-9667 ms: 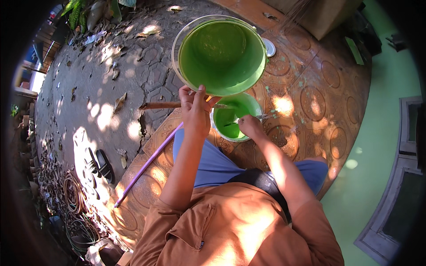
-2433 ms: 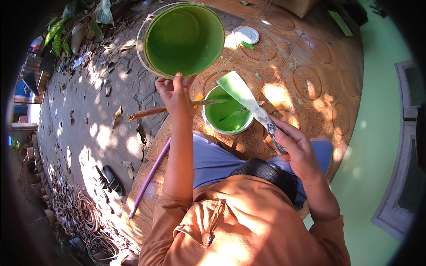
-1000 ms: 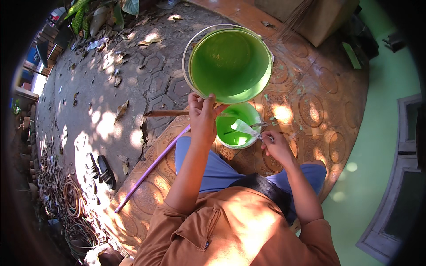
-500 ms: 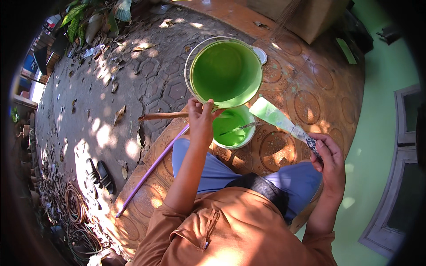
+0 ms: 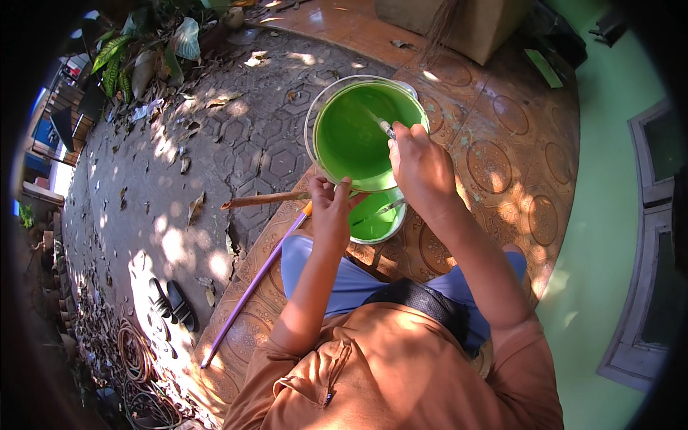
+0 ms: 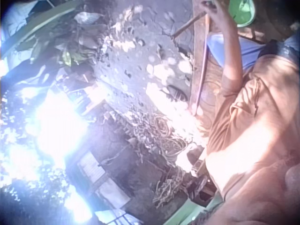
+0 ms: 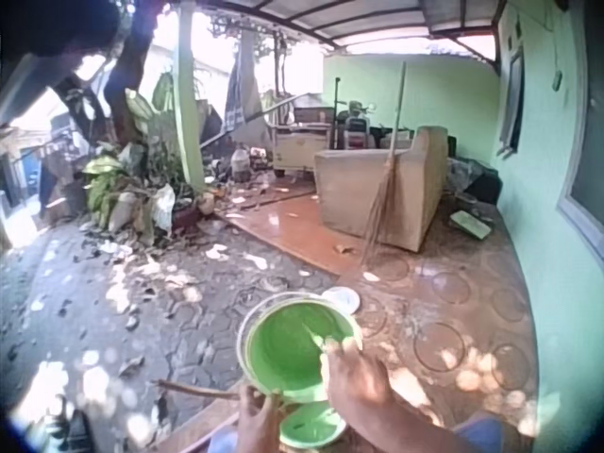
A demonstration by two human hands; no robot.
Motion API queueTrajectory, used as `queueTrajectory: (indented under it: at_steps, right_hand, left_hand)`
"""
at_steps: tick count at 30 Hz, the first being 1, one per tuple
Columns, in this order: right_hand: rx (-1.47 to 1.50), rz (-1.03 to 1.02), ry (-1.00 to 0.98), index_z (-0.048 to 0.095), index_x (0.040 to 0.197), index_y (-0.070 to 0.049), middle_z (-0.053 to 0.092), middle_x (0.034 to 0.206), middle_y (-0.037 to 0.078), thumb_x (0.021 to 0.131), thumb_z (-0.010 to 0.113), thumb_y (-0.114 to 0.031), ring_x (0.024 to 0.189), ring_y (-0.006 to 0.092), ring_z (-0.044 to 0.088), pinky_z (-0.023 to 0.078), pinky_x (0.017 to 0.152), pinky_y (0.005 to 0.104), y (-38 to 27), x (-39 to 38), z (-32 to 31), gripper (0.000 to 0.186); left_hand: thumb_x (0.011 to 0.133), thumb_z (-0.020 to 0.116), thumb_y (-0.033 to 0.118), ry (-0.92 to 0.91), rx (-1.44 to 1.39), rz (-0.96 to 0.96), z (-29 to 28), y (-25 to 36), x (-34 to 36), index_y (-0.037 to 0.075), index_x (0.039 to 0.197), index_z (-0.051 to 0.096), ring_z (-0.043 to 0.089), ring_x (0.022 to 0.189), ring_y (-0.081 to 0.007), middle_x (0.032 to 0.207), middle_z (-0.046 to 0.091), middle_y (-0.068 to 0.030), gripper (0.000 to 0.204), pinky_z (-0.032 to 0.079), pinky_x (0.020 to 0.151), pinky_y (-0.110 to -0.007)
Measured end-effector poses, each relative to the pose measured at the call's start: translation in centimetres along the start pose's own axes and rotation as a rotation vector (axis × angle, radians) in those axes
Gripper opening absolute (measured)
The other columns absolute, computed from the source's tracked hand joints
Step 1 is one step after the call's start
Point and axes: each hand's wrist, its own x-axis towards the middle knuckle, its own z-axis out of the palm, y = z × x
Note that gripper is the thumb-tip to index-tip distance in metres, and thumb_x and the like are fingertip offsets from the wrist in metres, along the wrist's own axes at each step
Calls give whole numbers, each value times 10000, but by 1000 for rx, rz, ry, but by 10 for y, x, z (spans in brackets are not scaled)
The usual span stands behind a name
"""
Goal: The person sits on the floor and uses a stick to stir green paint in a bucket. They then use a paintbrush to scoop paint from the larger bucket and transfer it into a smaller bucket, repeating the process to fill the smaller container.
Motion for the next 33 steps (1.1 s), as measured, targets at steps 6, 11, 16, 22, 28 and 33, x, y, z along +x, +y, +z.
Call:
queueTrajectory:
  at_steps: [6, 11, 16, 22, 28, 33]
  right_hand:
    - [-253, 10, -49, 605, 1023, -3, 580, 929, 147, 898, 593, -57, 799, 281, 688, 590, 660, 360, -8, 22, 19, 137]
    - [-281, -161, 26, 614, 945, -11, 568, 924, 123, 850, 600, -48, 813, 241, 677, 601, 642, 316, -12, 25, 27, 103]
    - [-268, -348, -72, 628, 971, -12, 558, 986, 101, 793, 624, -57, 871, 234, 652, 603, 668, 314, -14, 20, 28, 184]
    - [-202, -605, -211, 659, 958, -31, 562, 1041, 71, 781, 643, -77, 956, 220, 615, 599, 697, 319, -7, 21, 28, 183]
    - [-134, -749, -293, 701, 1013, -57, 550, 1033, 67, 809, 651, -97, 965, 221, 604, 587, 692, 320, 11, 16, 8, 213]
    - [-221, -583, -249, 670, 1118, -80, 540, 1057, 68, 808, 624, -79, 989, 211, 583, 571, 745, 321, 12, 17, 0, 313]
  left_hand:
    - [1007, 510, 49, -14, 61, -15, 4, 5, -7, 62, 1105, 382, 625, 1027, -196, 1128, 560, -98, 162, 594, 862, -413]
    - [1000, 519, 34, -73, 44, -6, 4, 0, -5, 71, 1105, 395, 617, 1043, -180, 1163, 562, -83, 166, 591, 867, -406]
    - [991, 521, 12, -119, 97, 28, 3, 7, -4, 69, 1141, 401, 621, 1051, -182, 1176, 562, -74, 200, 587, 872, -398]
    - [987, 510, -3, -149, 94, 23, -2, 18, -2, 59, 1176, 396, 619, 1083, -199, 1189, 562, -89, 229, 584, 880, -388]
    - [990, 499, -2, -110, 69, 19, 0, 23, -1, 54, 1168, 392, 618, 1091, -212, 1191, 564, -101, 215, 584, 893, -395]
    - [990, 499, 3, -111, 47, 6, -2, 22, -1, 49, 1163, 390, 611, 1102, -215, 1191, 565, -103, 210, 580, 908, -404]
